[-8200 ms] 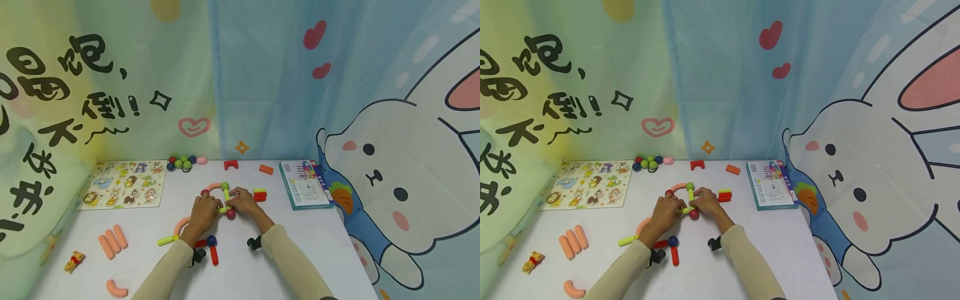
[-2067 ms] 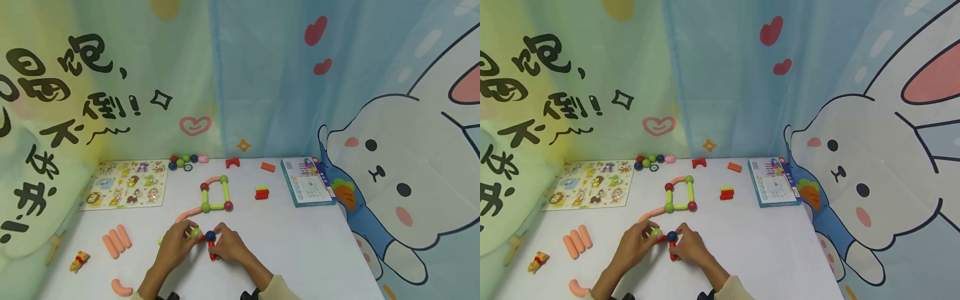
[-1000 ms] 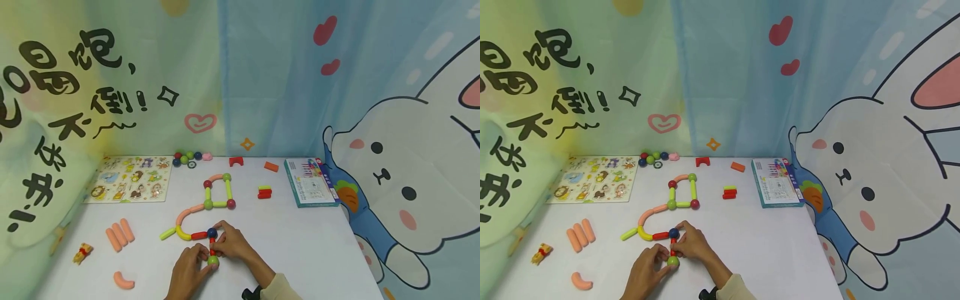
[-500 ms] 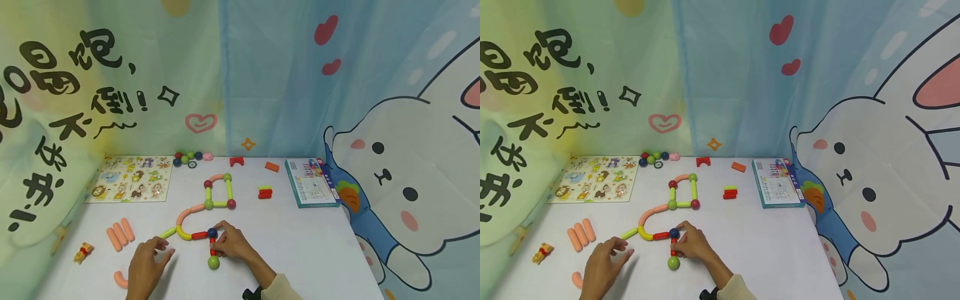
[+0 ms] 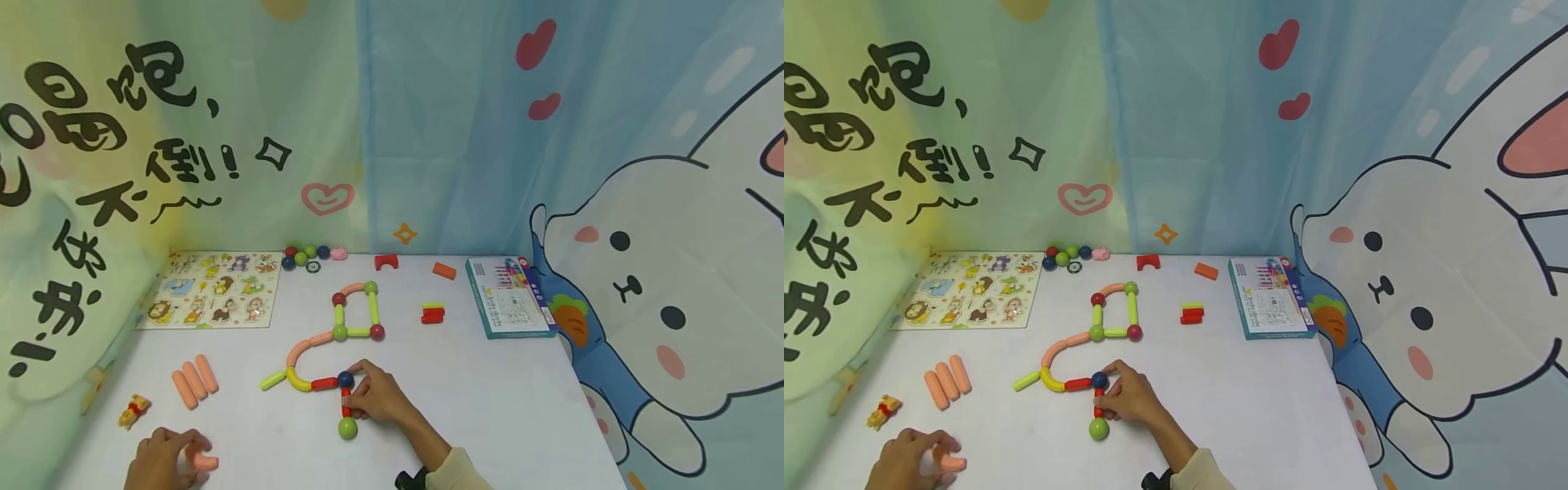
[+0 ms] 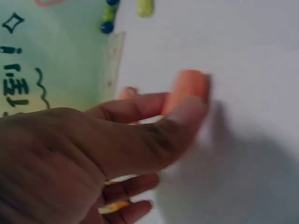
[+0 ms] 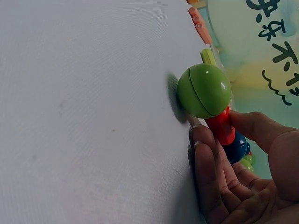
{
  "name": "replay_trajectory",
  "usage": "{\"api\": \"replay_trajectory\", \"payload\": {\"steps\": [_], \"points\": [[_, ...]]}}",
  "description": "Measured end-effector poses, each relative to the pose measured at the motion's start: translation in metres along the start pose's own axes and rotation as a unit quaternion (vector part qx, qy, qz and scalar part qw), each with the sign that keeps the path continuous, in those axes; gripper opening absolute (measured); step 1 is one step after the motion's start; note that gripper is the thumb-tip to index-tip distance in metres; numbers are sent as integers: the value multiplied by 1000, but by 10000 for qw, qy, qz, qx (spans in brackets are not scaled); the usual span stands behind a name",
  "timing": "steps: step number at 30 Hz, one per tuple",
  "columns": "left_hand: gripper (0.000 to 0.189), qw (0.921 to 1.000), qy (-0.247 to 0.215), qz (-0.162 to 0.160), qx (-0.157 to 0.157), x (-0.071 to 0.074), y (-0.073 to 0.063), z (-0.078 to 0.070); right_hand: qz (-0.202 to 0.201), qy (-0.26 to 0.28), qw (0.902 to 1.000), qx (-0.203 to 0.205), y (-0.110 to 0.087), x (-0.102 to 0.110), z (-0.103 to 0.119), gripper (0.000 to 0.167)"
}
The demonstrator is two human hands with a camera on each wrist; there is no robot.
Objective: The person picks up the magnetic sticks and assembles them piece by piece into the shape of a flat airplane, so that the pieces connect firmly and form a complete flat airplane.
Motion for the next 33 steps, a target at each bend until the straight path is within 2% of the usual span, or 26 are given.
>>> {"api": "replay_trajectory", "payload": {"steps": [3,7,10,13,17,21,24,27,30,33], "points": [[28,9994,-177,-173,-250,-5,3,-2,2,2,10000,1,-1,0,1,52],[24,9985,-225,-160,-480,-8,8,-21,76,30,9999,-62,0,1,1,52],[24,9977,-301,-201,-566,-10,12,-47,153,-25,9998,-121,2,2,2,51],[23,9940,-692,-448,-720,-14,13,-79,187,-103,9996,-196,5,4,3,50],[24,9806,-1417,-731,-1136,-25,16,-123,153,-196,9994,-229,7,7,4,50],[26,9710,-1493,-1078,-1525,-37,19,-154,101,-193,9997,-112,7,7,5,50],[27,9695,-1221,-1338,-1650,-42,20,-164,-36,-347,9994,72,6,8,4,50],[29,9700,-1125,-1362,-1672,-45,20,-167,-438,-717,9954,452,1,11,8,50],[28,9713,-1319,-1196,-1577,-43,21,-165,-884,-1044,9864,909,-9,14,16,44],[29,9677,-1618,-1239,-1481,-33,26,-161,-890,-1317,9790,1277,-21,10,26,35]]}}
Point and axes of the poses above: each hand's wrist, its own y-axis towards the middle knuckle, its own x-axis out of the back of the hand, z = x × y, the point moved 6 cm from there along y, towards the middle knuckle, and after that the axes turned 6 degrees about y, right-handed, at the moved point
